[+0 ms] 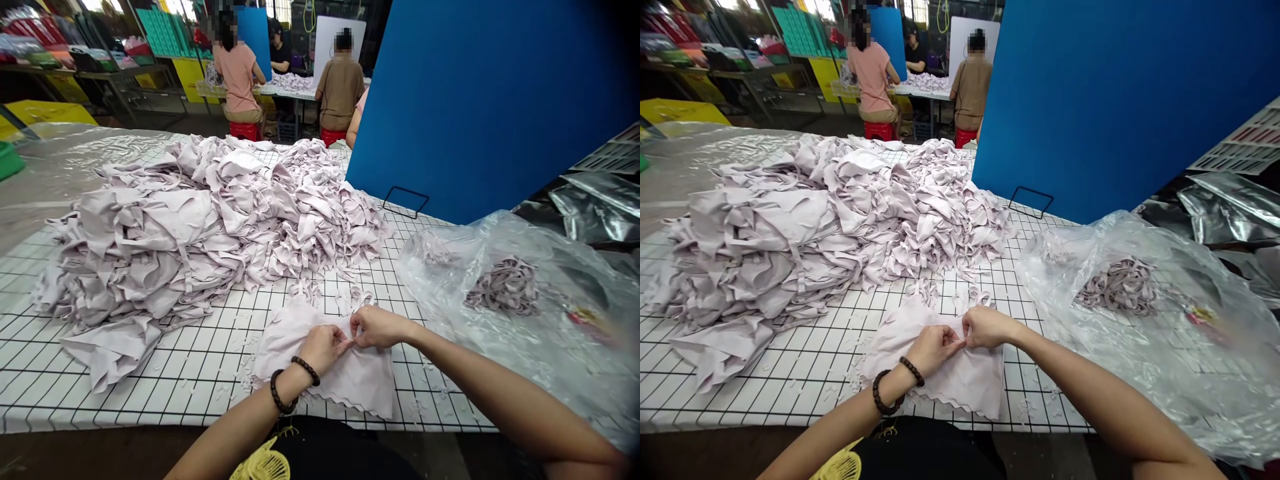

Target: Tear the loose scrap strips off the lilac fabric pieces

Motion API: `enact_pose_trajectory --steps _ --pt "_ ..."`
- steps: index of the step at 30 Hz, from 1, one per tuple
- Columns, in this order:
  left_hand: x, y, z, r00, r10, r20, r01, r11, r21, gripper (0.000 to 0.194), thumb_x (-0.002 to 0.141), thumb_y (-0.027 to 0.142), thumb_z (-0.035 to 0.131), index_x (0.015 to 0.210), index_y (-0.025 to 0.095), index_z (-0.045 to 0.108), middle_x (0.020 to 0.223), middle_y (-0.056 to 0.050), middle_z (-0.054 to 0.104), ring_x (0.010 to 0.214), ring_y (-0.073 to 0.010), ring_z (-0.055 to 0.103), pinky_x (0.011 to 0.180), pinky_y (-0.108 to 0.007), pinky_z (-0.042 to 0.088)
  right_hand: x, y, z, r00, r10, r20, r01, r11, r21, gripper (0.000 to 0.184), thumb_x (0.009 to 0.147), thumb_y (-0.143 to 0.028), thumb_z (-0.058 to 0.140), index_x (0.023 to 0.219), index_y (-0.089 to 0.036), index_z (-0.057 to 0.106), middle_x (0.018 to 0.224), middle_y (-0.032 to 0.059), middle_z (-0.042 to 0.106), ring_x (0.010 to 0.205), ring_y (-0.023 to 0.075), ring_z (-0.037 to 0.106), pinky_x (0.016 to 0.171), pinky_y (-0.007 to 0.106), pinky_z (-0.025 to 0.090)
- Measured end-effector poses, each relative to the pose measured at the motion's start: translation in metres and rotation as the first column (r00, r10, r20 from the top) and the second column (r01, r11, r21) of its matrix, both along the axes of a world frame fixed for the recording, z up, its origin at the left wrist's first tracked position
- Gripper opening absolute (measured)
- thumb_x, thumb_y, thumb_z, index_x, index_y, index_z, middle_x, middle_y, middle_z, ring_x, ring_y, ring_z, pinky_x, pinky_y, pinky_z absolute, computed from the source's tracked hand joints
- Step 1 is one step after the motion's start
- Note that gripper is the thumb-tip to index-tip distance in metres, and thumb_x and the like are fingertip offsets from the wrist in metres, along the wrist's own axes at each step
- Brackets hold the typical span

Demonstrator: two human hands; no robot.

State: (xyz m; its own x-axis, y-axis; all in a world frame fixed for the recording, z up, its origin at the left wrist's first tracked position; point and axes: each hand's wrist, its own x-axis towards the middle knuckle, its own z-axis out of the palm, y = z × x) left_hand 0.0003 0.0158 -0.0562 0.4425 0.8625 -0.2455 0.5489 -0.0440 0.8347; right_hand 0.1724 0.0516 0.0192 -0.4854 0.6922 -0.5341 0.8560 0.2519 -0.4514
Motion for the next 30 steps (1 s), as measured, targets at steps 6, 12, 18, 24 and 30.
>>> enact_pose_trajectory --steps 6,12,18,24,30 --pt "-0.002 0.000 -0.001 0.999 0.012 0.030 -0.014 0.999 0.047 0.029 0.077 0.044 0.062 0.081 0.016 0.063 0.064 0.000 0.060 0.059 -0.0135 0.052 0.054 -0.023 0.033 0.013 0.039 0.005 0.995 0.006 -0.097 -0.031 0.967 -0.252 0.022 0.064 -0.027 0.064 0.083 -0.017 0.072 0.066 0.0020 0.065 0.059 0.0140 0.055 0.050 0.021 0.036" --pt "-0.003 -0.004 0.000 0.998 0.033 0.056 -0.038 0.995 0.089 0.032 0.073 0.035 0.068 0.098 0.021 0.057 0.062 0.006 0.053 0.060 -0.0124 0.049 0.056 -0.022 0.032 0.049 0.081 -0.017 0.950 -0.197 -0.244 0.166 0.976 -0.140 0.027 0.061 -0.017 0.057 0.086 -0.015 0.068 0.072 -0.0003 0.062 0.063 0.0115 0.052 0.057 0.021 0.038" --pt "-0.004 -0.003 0.003 0.998 -0.034 0.062 0.027 0.993 0.112 0.021 0.077 0.034 0.064 0.095 0.024 0.063 0.066 0.003 0.055 0.064 -0.0132 0.051 0.060 -0.023 0.035 0.065 0.092 -0.021 0.930 -0.347 -0.121 0.347 0.938 -0.023 0.043 0.053 -0.030 0.074 0.092 -0.013 0.064 0.080 0.0036 0.062 0.070 0.0163 0.054 0.062 0.025 0.041" --pt "-0.016 -0.008 0.018 0.913 0.141 0.383 -0.082 0.982 -0.168 0.046 0.077 0.041 0.064 0.117 0.021 0.052 0.082 0.000 0.056 0.058 -0.0103 0.051 0.055 -0.024 0.043 -0.018 0.077 -0.001 0.953 -0.214 -0.216 0.269 0.925 0.269 0.032 0.072 -0.035 0.065 0.099 -0.019 0.065 0.105 0.0078 0.062 0.088 0.0186 0.058 0.076 0.027 0.041" --pt "-0.043 0.006 0.013 0.551 0.585 0.595 -0.071 0.743 -0.665 0.045 0.078 0.037 0.065 0.114 0.016 0.047 0.088 -0.003 0.058 0.060 -0.0095 0.060 0.060 -0.026 0.051 -0.114 0.091 -0.044 0.790 -0.494 -0.363 0.572 0.807 0.146 0.027 0.066 -0.042 0.071 0.071 -0.017 0.065 0.082 0.0087 0.065 0.087 0.0241 0.057 0.069 0.029 0.037"
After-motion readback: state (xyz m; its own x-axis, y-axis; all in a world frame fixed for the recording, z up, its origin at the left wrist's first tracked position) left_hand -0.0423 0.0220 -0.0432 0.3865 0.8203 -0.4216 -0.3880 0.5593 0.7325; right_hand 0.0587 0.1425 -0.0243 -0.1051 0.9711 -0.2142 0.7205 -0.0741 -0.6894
